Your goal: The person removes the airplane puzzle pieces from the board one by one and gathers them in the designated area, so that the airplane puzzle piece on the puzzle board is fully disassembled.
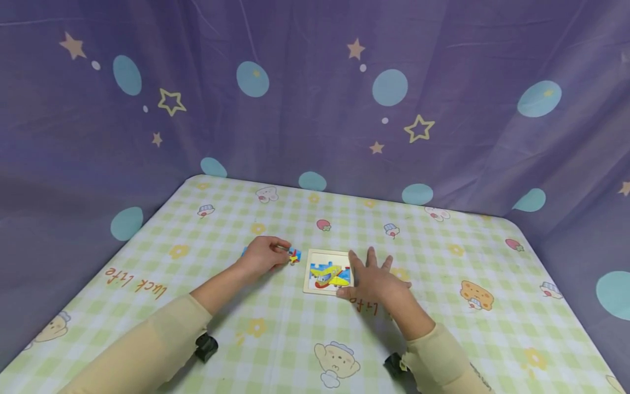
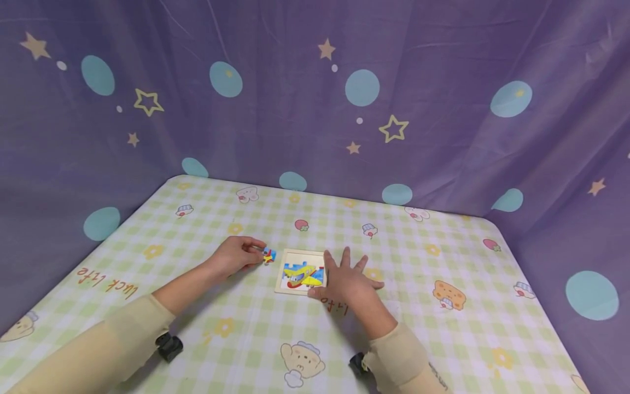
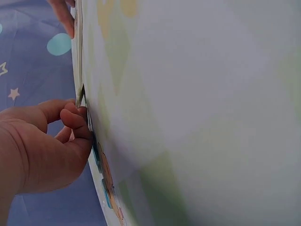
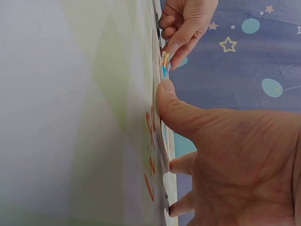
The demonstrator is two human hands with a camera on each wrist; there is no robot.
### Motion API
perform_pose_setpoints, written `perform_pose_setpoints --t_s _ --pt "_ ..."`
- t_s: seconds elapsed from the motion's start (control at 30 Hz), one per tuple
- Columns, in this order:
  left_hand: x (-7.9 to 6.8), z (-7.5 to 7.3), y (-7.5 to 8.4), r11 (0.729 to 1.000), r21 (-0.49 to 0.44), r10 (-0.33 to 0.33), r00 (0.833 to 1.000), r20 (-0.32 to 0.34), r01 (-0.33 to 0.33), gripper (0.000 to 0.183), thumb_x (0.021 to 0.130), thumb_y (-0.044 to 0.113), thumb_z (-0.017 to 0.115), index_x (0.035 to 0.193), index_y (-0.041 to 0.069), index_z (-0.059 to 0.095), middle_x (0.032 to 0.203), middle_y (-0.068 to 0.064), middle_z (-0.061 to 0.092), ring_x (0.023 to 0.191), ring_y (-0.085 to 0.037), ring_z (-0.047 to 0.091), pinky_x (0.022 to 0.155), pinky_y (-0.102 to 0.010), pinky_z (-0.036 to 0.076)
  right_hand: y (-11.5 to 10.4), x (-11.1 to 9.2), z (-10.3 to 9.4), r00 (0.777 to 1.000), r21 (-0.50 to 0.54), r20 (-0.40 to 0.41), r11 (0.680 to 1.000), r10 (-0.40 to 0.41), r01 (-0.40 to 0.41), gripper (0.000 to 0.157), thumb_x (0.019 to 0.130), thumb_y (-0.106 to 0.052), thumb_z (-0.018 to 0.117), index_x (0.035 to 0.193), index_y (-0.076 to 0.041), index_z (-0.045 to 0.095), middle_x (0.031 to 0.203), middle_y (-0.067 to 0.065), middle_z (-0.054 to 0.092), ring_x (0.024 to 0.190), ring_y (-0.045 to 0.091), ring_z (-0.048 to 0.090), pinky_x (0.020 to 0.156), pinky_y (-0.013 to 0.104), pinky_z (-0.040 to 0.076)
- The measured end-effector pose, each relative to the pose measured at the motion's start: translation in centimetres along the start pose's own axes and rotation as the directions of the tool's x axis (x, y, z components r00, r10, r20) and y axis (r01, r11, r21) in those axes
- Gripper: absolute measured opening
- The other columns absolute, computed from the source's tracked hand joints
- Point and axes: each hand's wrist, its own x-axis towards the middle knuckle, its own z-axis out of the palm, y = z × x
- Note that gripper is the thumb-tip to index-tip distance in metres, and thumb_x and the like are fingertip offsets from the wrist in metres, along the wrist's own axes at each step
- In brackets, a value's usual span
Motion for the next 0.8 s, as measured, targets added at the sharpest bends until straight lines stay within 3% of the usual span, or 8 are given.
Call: perform_pose_setpoints --t_s 0.37,0.63,0.8 --pt "-0.4 0.1 0.5 0.997 0.067 0.027 0.999 -0.039 -0.024 0.026 0.089 0.002 0.066 0.114 -0.002 0.07 0.091 -0.009 0.065 0.066 -0.016 0.055 0.061 -0.027 0.047 0.1 0.1 0.1 1.0 0.002 -0.001 1.0 0.0 0.0 0.103 0.084 -0.064 0.071 0.164 -0.03 0.016 0.167 0.02 -0.002 0.144 0.06 -0.004 0.08 0.092 0.02" --pt "-0.6 0.8 0.9 0.999 0.038 0.036 0.999 -0.023 -0.035 0.015 0.093 0.006 0.069 0.106 0.0 0.073 0.095 -0.008 0.065 0.076 -0.016 0.057 0.069 -0.03 0.052 0.2 0.0 0.1 1.0 0.02 0.006 1.0 -0.009 0.009 0.089 0.084 -0.063 0.07 0.158 -0.049 0.023 0.167 0.019 -0.006 0.143 0.061 -0.007 0.081 0.093 0.016" --pt "-0.7 1.2 1.1 0.998 0.047 0.037 0.999 -0.004 -0.037 0.013 0.094 0.006 0.069 0.105 0.001 0.073 0.095 -0.008 0.066 0.077 -0.017 0.059 0.07 -0.03 0.053 0.1 0.0 0.1 1.0 0.024 -0.003 0.999 -0.026 0.026 0.085 0.085 -0.06 0.072 0.157 -0.048 0.029 0.168 0.016 -0.011 0.144 0.061 -0.008 0.081 0.093 0.016"
